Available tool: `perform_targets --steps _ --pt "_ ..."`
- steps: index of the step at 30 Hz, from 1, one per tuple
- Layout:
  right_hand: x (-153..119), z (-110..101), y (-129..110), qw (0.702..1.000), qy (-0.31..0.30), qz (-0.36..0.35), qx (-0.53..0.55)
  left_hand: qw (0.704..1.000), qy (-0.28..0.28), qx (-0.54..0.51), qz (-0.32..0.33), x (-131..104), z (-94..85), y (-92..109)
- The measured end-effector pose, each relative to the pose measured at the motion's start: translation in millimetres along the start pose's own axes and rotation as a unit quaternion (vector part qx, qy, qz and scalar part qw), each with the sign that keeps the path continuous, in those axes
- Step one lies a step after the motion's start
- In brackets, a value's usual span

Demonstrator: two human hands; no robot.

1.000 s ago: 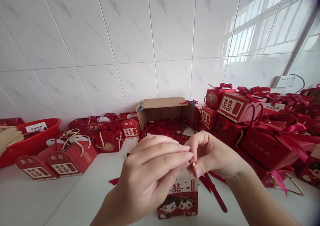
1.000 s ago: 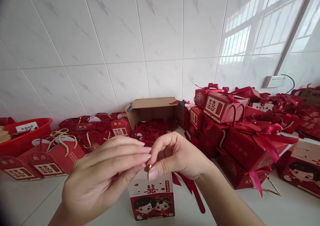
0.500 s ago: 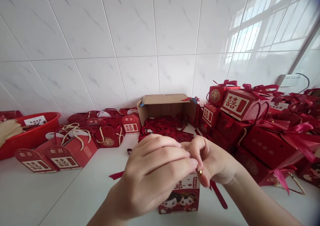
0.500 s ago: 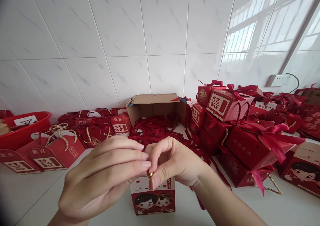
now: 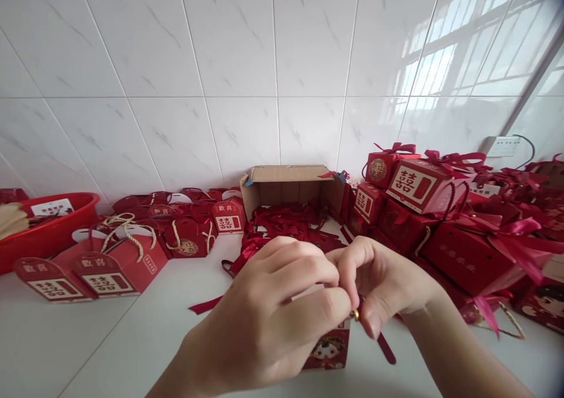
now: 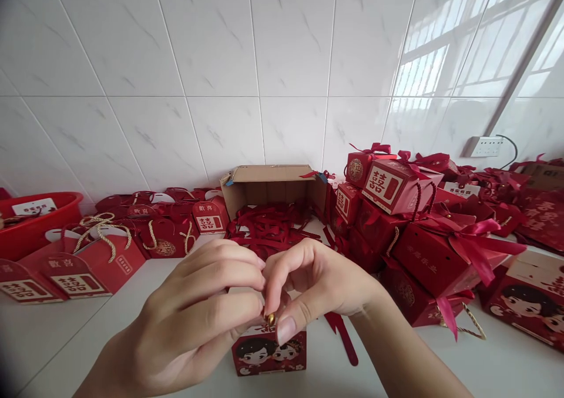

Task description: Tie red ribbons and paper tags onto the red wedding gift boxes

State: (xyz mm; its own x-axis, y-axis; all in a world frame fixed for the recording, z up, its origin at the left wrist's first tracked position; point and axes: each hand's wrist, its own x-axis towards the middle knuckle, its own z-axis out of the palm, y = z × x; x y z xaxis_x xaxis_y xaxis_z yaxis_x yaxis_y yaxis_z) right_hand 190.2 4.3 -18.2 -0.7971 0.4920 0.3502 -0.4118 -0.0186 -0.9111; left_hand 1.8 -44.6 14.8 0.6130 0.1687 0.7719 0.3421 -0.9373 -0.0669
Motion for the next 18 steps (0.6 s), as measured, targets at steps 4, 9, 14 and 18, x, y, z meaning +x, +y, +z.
perform_targets --steps 4,9,14,18 --pt "-4 0 -4 0.999 0.013 -0.018 -0.046 1.0 -0.003 -0.005 0.007 -3 0.9 1" --pt "-4 4 -2 0.995 0.005 -0.068 -0.07 1.0 0.023 0.008 -0.002 -4 1.6 3" --pt "-4 9 0 0.986 0.013 -0.132 -0.105 0.997 0.058 0.051 -0.014 -2 1.2 8" --pt "-5 12 0 0.974 0.034 -0.174 -0.142 0.993 0.08 0.074 -0.034 -1 2.0 12"
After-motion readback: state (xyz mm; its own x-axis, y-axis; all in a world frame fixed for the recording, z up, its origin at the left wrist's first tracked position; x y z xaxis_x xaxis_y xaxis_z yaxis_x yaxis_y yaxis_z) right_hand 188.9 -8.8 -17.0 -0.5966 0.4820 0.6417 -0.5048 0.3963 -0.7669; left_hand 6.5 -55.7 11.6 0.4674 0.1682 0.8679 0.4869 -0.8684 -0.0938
